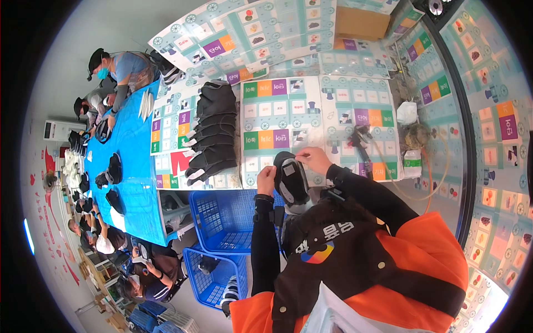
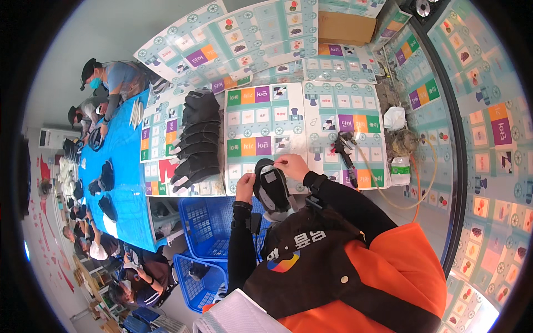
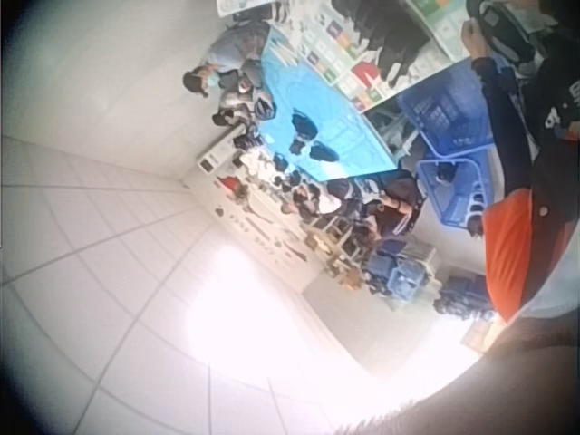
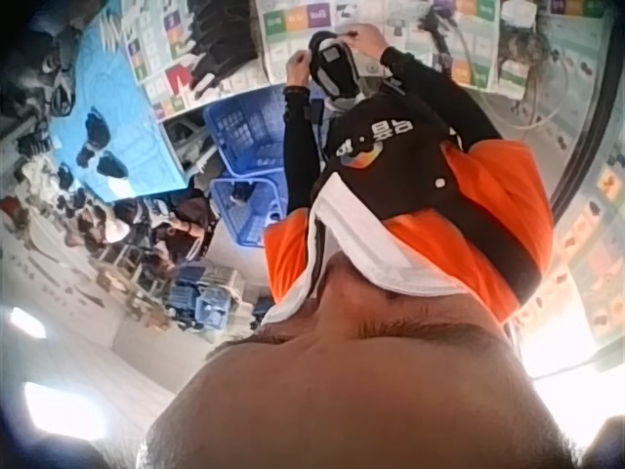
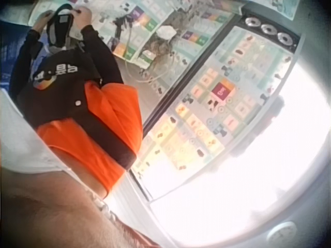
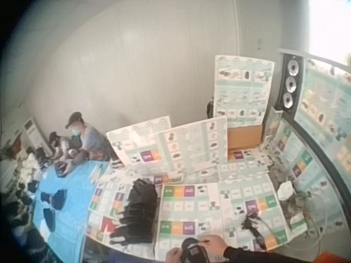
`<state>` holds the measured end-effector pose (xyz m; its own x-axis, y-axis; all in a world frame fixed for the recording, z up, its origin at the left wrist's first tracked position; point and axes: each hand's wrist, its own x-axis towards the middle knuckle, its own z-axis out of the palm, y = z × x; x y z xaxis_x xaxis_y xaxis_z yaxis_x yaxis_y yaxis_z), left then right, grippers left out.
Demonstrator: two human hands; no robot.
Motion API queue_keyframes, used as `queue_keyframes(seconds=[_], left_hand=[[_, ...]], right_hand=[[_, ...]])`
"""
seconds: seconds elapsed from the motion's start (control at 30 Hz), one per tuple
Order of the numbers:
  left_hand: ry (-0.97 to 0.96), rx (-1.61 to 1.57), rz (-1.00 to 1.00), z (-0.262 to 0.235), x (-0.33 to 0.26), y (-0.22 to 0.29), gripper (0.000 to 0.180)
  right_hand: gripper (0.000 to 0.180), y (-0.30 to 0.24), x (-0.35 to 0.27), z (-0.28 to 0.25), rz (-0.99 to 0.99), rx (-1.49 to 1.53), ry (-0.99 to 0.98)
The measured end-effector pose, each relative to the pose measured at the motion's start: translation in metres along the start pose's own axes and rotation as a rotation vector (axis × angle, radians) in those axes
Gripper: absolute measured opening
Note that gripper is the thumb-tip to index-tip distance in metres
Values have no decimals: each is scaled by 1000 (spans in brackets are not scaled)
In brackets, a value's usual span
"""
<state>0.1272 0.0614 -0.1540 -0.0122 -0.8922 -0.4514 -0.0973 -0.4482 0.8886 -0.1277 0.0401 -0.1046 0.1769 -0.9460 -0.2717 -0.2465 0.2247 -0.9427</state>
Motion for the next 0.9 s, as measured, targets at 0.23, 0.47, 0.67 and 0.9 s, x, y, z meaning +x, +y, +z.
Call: queue_keyframes(seconds=[0.23, 0.47, 0.67, 0.9], left_hand=[[-34, 59, -28, 0, -4, 15, 24], [-428, -424, -291, -9, -25, 84, 33], [-323, -324, -232, -9, -27, 114, 34], [-105, 91, 478, -18, -45, 174, 69]], right_hand=[[15, -6, 8, 12, -63, -207, 115], [19, -14, 7, -23, 160, 261, -360], [59, -103, -19, -31, -502, -197, -276], [47, -96, -2, -55, -488, -290, 340]])
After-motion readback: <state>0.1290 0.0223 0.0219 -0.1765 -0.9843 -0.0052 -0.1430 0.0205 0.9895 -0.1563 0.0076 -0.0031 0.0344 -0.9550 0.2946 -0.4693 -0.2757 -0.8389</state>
